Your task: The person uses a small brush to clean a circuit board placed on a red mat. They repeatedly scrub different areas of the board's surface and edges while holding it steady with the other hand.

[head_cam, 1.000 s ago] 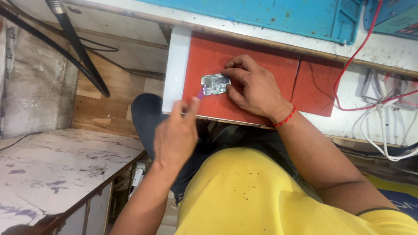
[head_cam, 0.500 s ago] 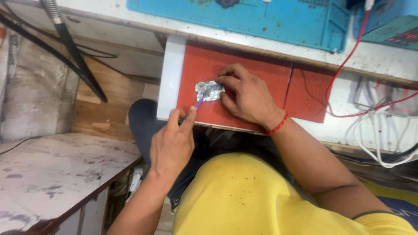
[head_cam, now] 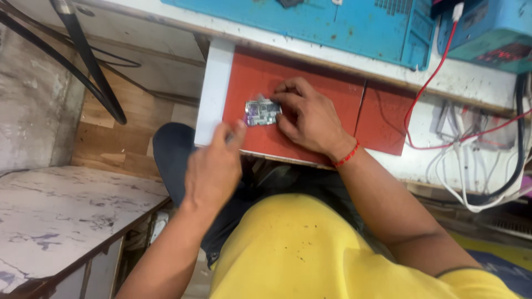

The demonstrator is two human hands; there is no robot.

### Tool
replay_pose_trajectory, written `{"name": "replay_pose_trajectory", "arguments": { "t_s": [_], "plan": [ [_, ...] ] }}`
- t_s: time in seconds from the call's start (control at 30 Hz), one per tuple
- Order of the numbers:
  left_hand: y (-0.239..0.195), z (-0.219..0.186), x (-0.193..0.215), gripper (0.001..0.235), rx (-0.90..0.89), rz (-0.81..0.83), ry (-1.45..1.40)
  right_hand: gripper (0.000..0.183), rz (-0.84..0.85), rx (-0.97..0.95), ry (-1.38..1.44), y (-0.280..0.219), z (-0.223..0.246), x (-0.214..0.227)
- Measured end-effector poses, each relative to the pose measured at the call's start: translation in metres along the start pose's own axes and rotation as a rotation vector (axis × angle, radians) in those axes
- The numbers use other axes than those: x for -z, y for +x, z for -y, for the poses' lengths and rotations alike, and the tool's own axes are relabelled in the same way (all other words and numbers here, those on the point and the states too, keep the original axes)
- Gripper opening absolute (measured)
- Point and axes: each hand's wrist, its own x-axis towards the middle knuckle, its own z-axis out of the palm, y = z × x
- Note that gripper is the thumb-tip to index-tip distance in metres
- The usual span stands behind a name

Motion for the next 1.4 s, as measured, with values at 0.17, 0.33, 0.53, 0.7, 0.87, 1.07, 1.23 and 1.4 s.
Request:
{"name": "replay_pose_trajectory", "arguments": {
  "t_s": [0.17, 0.33, 0.53, 0.7, 0.87, 1.07, 1.23, 1.4],
  "plan": [
    [-0.007, -0.001, 0.006, 0.04, 0.028, -0.037, -0.082, 0.033, 0.002, -0.012, 0.036, 0.001, -0.001, -0.001],
    [-0.009, 0.0, 0.007, 0.043, 0.002, -0.041, -0.039, 0.033, 0.022, -0.035, 0.044, 0.001, 0.001, 0.001],
    [-0.015, -0.005, 0.005, 0.043, -0.029, -0.077, -0.047, 0.033, -0.002, -0.001, -0.004, 0.002, -0.003, -0.001],
    [-0.019, -0.015, 0.002, 0.043, -0.058, -0.069, -0.088, 0.033, 0.028, -0.05, 0.034, 0.003, -0.002, 0.002],
    [-0.016, -0.005, 0.003, 0.046, 0.02, -0.028, -0.051, 0.032, -0.002, 0.004, 0.023, 0.003, -0.002, -0.001],
    [-0.012, -0.002, -0.001, 0.045, 0.035, -0.047, -0.025, 0.032, 0.007, -0.004, 0.009, 0.001, -0.001, 0.0],
    [-0.013, 0.001, 0.002, 0.041, 0.043, -0.06, -0.037, 0.033, 0.02, -0.018, 0.021, 0.003, -0.002, 0.001],
    [-0.025, -0.016, -0.006, 0.049, -0.051, 0.034, -0.15, 0.035, -0.016, 0.017, 0.015, 0.004, -0.003, 0.001]
  ]
}}
